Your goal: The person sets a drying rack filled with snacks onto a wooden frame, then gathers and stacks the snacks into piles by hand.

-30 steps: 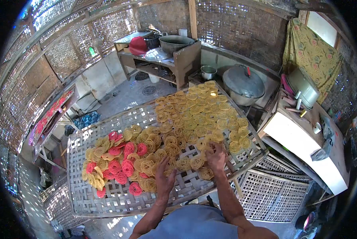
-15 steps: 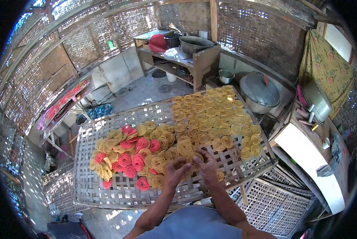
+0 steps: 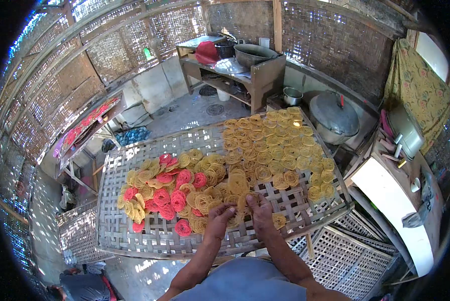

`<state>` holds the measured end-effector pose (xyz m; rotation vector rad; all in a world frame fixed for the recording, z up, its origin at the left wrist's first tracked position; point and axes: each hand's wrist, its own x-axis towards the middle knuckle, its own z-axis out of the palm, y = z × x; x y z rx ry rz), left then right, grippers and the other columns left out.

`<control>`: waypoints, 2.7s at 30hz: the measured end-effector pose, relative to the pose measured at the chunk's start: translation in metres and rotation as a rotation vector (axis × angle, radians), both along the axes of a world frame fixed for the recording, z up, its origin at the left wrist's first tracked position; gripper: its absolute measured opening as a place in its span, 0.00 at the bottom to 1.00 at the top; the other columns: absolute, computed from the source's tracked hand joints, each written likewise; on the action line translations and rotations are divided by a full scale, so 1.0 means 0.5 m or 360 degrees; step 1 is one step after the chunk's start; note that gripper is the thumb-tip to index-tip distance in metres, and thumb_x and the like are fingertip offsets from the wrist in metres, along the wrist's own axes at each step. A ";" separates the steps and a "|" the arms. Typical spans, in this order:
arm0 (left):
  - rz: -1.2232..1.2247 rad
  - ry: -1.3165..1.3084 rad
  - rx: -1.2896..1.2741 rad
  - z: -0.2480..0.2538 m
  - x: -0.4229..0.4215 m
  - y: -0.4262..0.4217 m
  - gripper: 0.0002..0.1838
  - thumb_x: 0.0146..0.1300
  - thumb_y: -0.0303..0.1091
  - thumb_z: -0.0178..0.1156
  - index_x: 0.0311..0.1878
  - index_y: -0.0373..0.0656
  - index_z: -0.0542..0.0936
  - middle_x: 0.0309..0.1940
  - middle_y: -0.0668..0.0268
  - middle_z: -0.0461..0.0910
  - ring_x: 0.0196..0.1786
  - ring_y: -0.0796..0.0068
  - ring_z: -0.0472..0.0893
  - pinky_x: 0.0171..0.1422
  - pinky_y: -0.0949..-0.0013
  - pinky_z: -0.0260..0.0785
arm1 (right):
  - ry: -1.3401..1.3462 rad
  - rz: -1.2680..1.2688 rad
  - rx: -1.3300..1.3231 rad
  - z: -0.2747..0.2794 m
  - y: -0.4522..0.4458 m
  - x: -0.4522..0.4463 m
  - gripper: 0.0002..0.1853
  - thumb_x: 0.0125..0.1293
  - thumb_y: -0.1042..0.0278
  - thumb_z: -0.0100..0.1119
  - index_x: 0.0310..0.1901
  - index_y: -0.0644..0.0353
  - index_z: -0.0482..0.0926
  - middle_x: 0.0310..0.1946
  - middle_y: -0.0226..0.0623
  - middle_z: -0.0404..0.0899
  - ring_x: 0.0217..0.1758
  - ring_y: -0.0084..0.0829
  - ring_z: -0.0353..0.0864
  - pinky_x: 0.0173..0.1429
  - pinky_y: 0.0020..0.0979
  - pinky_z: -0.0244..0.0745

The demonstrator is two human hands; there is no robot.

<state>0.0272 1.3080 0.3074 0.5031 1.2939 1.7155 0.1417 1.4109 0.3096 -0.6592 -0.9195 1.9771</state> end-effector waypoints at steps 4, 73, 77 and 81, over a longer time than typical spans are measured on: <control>0.0155 0.0176 -0.0064 -0.017 -0.021 -0.008 0.15 0.68 0.29 0.63 0.56 0.36 0.82 0.44 0.65 0.85 0.45 0.76 0.82 0.53 0.72 0.73 | 0.0179 0.0034 -0.0014 0.028 0.012 0.014 0.14 0.70 0.62 0.66 0.50 0.62 0.79 0.43 0.30 0.83 0.44 0.21 0.82 0.50 0.26 0.79; 0.0187 -0.0060 -0.0227 0.015 0.016 0.055 0.15 0.68 0.38 0.66 0.50 0.36 0.84 0.38 0.70 0.85 0.41 0.82 0.81 0.48 0.73 0.74 | 0.0049 0.0017 0.0349 0.049 0.015 0.089 0.19 0.66 0.62 0.69 0.54 0.65 0.81 0.43 0.32 0.84 0.43 0.22 0.82 0.50 0.28 0.78; 0.0374 0.0608 -0.0295 0.039 -0.009 0.032 0.19 0.66 0.40 0.68 0.53 0.35 0.83 0.47 0.61 0.84 0.51 0.70 0.81 0.59 0.67 0.71 | -0.0517 0.0077 0.0740 0.035 0.027 0.060 0.22 0.66 0.60 0.69 0.56 0.66 0.79 0.49 0.40 0.83 0.50 0.31 0.82 0.55 0.33 0.78; 0.0594 0.1713 -0.0284 0.015 -0.056 0.024 0.26 0.62 0.42 0.71 0.59 0.37 0.80 0.62 0.50 0.76 0.67 0.53 0.72 0.71 0.55 0.63 | -0.1339 -0.0122 0.1721 0.011 0.017 0.073 0.31 0.60 0.57 0.72 0.61 0.64 0.76 0.55 0.44 0.79 0.57 0.41 0.79 0.63 0.40 0.73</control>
